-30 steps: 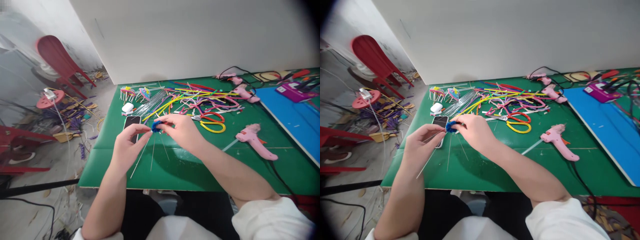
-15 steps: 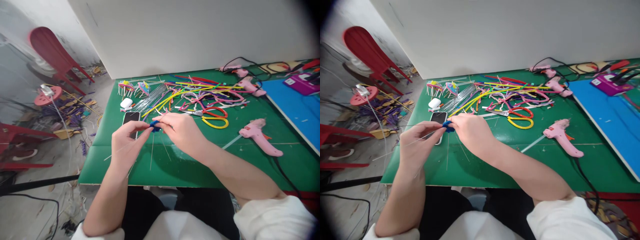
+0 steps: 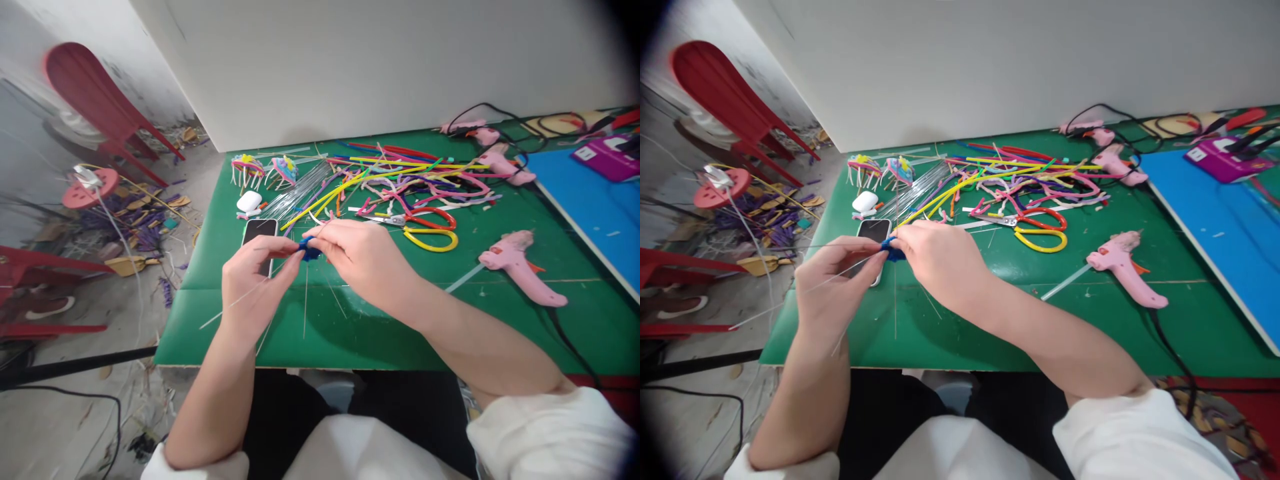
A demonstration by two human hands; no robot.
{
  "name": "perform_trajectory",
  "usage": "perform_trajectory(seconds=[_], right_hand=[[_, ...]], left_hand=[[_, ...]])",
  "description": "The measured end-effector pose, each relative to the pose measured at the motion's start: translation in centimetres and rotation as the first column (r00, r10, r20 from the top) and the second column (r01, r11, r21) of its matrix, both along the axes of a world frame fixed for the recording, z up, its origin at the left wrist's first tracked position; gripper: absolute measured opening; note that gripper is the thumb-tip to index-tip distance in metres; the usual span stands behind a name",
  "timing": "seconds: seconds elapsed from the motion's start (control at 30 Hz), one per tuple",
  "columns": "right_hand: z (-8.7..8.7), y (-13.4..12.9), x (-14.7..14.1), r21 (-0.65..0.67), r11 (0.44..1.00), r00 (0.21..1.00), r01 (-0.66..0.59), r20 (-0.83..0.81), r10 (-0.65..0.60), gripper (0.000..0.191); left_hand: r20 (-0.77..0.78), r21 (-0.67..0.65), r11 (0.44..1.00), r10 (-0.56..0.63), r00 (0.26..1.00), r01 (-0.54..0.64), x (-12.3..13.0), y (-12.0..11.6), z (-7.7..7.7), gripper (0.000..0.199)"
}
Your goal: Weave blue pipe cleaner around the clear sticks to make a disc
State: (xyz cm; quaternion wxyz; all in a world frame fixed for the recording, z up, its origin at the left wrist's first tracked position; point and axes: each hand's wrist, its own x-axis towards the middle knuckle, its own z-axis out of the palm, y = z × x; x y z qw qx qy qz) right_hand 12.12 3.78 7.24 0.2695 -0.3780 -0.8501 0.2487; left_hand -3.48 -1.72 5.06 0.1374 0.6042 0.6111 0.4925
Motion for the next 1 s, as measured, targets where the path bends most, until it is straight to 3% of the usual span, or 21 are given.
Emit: perform_trajectory(seconds=[0.27,0.47,0.77,1.0], right_hand=[[0.2,-0.2,-0.1,0.016,1.000,1.000,0.000,0.021,0.000,0.023],[-0.3,-0.5,0.0,0.126,0.992,1.000,0.009,0.025,-0.013,0.022],[-0.7,-1.5,0.0,0.348,0.935,0.993,0.062,0.068,-0.091,0.021],[-0.8,-1.2,0.1,0.352,0.934,0.992,0.055,0.089,-0.092,0.021]], left_hand=[[-0.121,0.089,0.992,-0.081,0.989,0.093,-0.2,0.1,0.4,0.010],[-0.293,0.194,0.973,-0.061,0.954,0.122,-0.4,0.3,0.8,0.010],[-0.235,0.169,0.978,-0.084,0.968,0.126,-0.2,0.3,0.8,0.010],[-0.263,0.159,0.981,-0.064,0.963,0.108,-0.1,0.2,0.7,0.012]])
